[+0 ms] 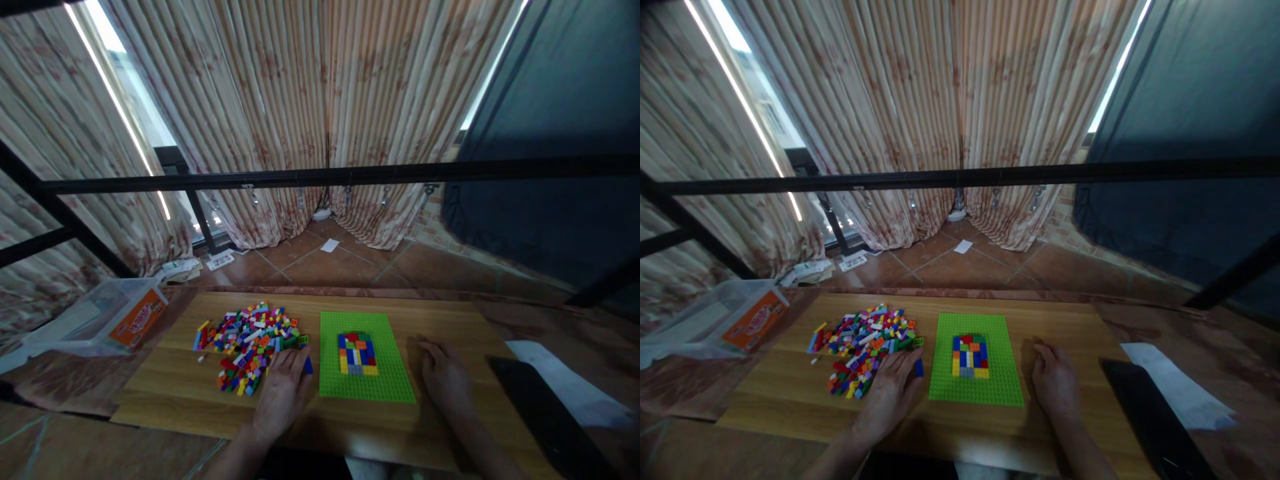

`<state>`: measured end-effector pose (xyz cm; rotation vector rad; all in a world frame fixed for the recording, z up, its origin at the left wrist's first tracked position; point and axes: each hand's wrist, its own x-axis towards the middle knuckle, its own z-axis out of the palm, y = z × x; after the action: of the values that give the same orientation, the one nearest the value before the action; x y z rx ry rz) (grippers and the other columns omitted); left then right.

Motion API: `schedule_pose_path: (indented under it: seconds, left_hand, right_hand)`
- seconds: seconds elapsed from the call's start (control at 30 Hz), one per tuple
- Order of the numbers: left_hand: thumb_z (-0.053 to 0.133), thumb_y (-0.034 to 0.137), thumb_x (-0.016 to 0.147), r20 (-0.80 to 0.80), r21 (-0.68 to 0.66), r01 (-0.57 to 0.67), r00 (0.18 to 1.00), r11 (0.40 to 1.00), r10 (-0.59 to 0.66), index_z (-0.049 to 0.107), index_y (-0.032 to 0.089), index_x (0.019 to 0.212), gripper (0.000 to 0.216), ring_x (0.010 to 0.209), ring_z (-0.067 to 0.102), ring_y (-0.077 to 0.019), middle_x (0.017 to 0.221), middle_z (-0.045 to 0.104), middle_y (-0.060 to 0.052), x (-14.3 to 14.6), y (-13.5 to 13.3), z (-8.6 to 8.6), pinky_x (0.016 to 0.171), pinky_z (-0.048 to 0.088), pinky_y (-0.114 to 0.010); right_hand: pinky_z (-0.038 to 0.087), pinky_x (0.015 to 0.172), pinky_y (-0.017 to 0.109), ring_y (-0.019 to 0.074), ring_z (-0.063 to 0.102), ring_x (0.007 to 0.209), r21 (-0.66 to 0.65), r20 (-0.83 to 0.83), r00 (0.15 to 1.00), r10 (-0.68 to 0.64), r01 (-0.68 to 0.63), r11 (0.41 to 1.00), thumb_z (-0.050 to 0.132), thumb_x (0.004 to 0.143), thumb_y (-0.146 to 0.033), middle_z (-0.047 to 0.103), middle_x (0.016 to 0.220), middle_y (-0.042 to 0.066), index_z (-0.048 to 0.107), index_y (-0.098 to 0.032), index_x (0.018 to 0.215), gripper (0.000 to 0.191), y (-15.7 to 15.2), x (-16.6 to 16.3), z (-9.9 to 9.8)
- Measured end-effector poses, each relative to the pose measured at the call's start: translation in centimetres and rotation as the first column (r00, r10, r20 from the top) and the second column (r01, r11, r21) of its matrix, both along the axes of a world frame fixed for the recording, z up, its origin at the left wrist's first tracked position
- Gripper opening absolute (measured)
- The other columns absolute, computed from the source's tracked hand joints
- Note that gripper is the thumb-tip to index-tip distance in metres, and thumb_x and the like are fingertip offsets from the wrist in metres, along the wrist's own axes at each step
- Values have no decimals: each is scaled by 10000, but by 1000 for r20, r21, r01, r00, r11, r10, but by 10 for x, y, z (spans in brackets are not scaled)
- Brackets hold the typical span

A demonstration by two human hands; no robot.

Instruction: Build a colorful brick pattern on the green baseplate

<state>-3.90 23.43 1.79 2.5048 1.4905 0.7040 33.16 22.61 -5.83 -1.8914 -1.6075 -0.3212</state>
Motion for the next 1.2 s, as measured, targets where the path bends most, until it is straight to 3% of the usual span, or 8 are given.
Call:
schedule_pose_path:
  seconds: [0.33, 0.53, 0.77, 1.2]
  left_hand:
    - [536, 90, 779, -26, 15, 9, 1000, 1000, -8, 525, 205, 1299, 532, 1155, 550, -260, 1181, 648, -75, 1, -2, -2, 1005, 477, -475]
    - [503, 107, 820, -40, 122, -87, 995, 989, 93, 597, 194, 1209, 409, 1066, 588, -253, 1111, 677, -76, -13, 23, 13, 962, 487, -462]
    - [527, 128, 820, -201, -17, -184, 963, 983, 177, 683, 200, 1098, 326, 1027, 575, -273, 1043, 711, -67, -13, 51, 26, 946, 438, -440]
    - [519, 145, 809, -327, -81, -251, 921, 964, 212, 700, 212, 1033, 296, 1068, 571, -283, 1039, 723, -64, -5, 52, 35, 946, 395, -416]
  right_hand:
    - [508, 830, 394, 243, 605, 878, 15, -13, 1000, -6, 6, 1000, 399, 849, -231, 656, 990, 125, 668, -157, 957, 300, 0, -1, -1]
    - [510, 821, 390, 241, 610, 876, 0, 0, 1000, -4, 4, 1000, 416, 831, -216, 660, 979, 118, 670, -166, 967, 292, -1, -1, 1]
    - [512, 802, 375, 229, 609, 843, 17, 22, 1000, -8, 8, 1000, 419, 835, -213, 659, 969, 109, 670, -164, 960, 284, -1, -1, 0]
    - [508, 818, 378, 233, 605, 856, 10, 5, 1000, -13, 13, 1000, 425, 839, -205, 656, 973, 119, 671, -157, 971, 284, -1, -2, 0]
